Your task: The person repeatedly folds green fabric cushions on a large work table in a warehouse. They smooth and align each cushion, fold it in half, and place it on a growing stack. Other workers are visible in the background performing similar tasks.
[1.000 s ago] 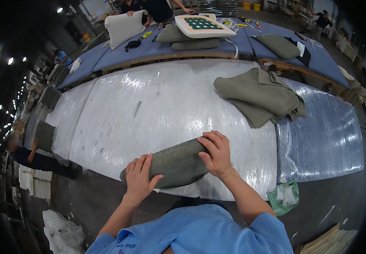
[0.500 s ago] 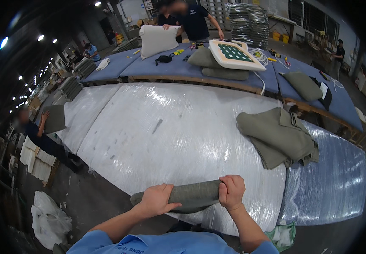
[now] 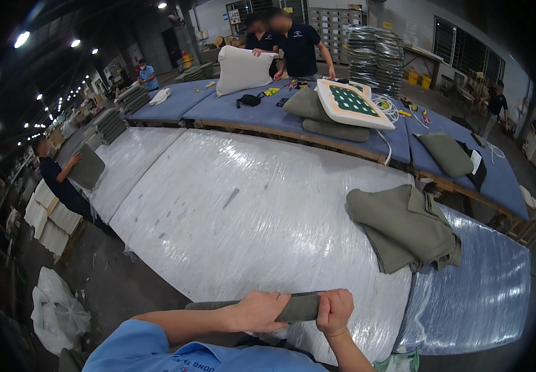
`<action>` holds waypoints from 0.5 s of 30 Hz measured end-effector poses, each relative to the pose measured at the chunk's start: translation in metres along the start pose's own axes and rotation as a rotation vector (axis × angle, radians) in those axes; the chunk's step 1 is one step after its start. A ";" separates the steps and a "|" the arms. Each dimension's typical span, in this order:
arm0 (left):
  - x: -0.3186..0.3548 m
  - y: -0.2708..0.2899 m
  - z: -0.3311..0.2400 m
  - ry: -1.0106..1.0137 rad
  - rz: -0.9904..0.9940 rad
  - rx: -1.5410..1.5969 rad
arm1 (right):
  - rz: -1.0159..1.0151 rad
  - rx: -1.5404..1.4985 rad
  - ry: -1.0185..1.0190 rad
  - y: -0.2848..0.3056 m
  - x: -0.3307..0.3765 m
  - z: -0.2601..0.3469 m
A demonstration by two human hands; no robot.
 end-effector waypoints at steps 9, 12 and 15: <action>-0.018 0.001 0.000 -0.115 0.477 0.404 | -0.097 -0.040 -0.129 0.019 0.031 0.010; -0.020 -0.052 0.025 -0.191 0.458 0.616 | 0.093 -0.101 -0.268 0.031 0.060 0.007; -0.031 -0.075 0.031 -0.128 0.558 0.890 | 0.117 -0.100 -0.296 0.043 0.070 0.012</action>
Point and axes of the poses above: each hand's wrist, its own x-axis away from the middle knuckle, its own y-axis out of the back of the hand, z = x × y, the point moved 1 cm from there along -x, towards the middle knuckle
